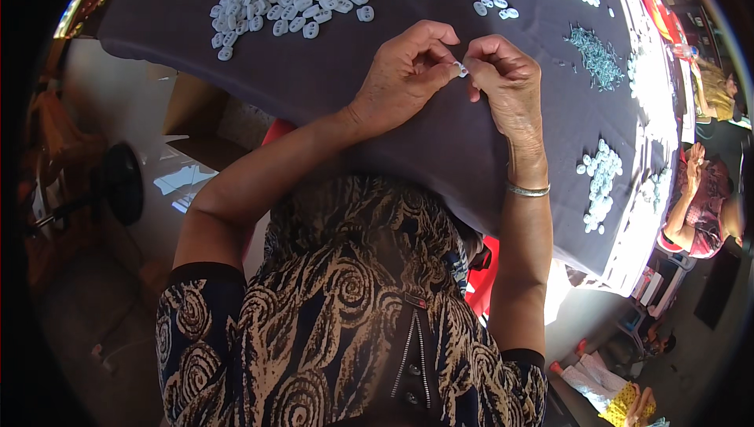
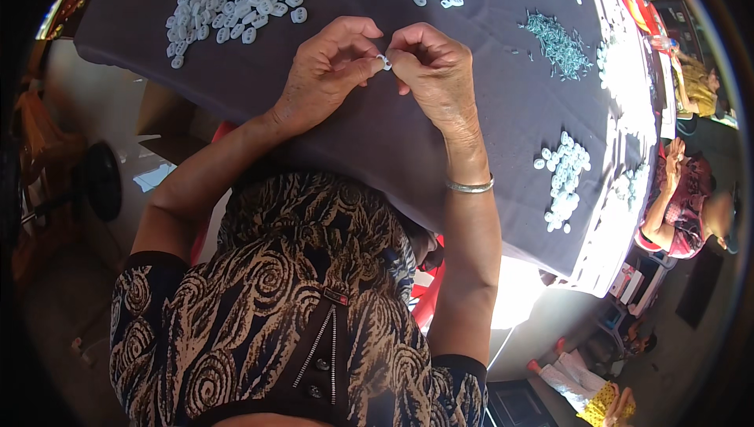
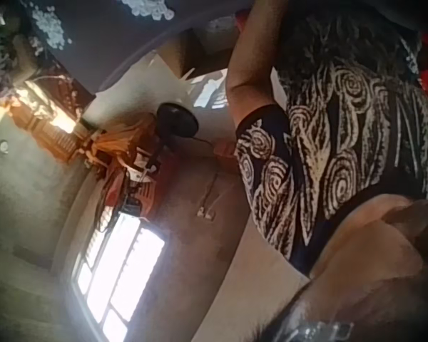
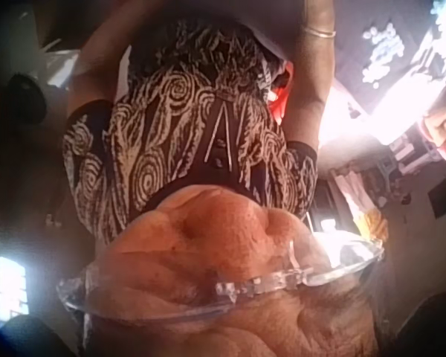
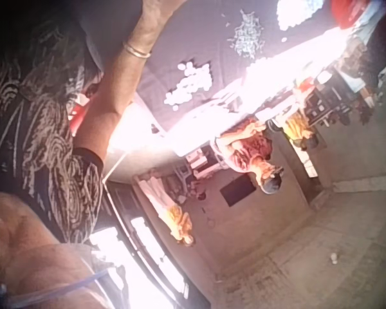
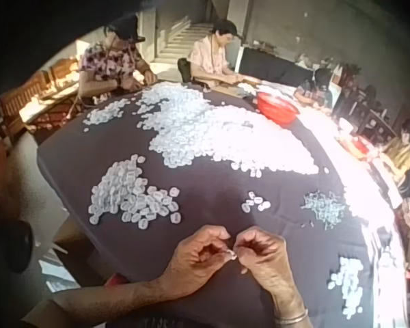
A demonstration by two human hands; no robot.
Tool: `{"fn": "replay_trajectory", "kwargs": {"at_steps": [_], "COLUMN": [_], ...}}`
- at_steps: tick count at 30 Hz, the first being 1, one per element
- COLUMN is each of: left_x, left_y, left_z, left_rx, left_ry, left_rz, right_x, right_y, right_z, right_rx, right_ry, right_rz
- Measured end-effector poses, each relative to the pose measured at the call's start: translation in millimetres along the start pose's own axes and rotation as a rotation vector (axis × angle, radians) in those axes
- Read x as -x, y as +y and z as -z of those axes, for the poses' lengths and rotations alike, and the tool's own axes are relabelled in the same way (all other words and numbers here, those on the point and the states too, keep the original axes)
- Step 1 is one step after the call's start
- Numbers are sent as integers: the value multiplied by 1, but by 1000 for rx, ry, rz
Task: Manually assembling small plastic connectors by inserting pins and beads using a needle tool.
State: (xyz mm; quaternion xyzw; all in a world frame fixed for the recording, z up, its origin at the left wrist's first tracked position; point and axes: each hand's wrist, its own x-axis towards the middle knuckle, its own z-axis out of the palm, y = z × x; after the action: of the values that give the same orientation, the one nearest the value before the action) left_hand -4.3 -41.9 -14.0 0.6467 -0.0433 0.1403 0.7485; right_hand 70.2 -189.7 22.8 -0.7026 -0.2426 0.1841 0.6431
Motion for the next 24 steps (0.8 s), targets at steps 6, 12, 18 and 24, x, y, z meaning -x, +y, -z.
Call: {"fn": "replay_trajectory", "kwargs": {"at_steps": [6,12,18,24], "left_x": [0,1,2,2], "left_y": [-3,-5,-5,-5], "left_z": [2,1,1,0], "left_rx": [-33,-3,-6,-18], "left_ry": [-21,-16,-11,27], "left_rz": [-16,-14,-15,-17], "right_x": [-1,0,0,2], "right_y": [2,1,3,4], "right_z": [1,0,-1,-7], "right_rx": [-17,3,-38,48], "right_ry": [-13,-8,-14,38], "right_rz": [-18,-61,-68,4]}}
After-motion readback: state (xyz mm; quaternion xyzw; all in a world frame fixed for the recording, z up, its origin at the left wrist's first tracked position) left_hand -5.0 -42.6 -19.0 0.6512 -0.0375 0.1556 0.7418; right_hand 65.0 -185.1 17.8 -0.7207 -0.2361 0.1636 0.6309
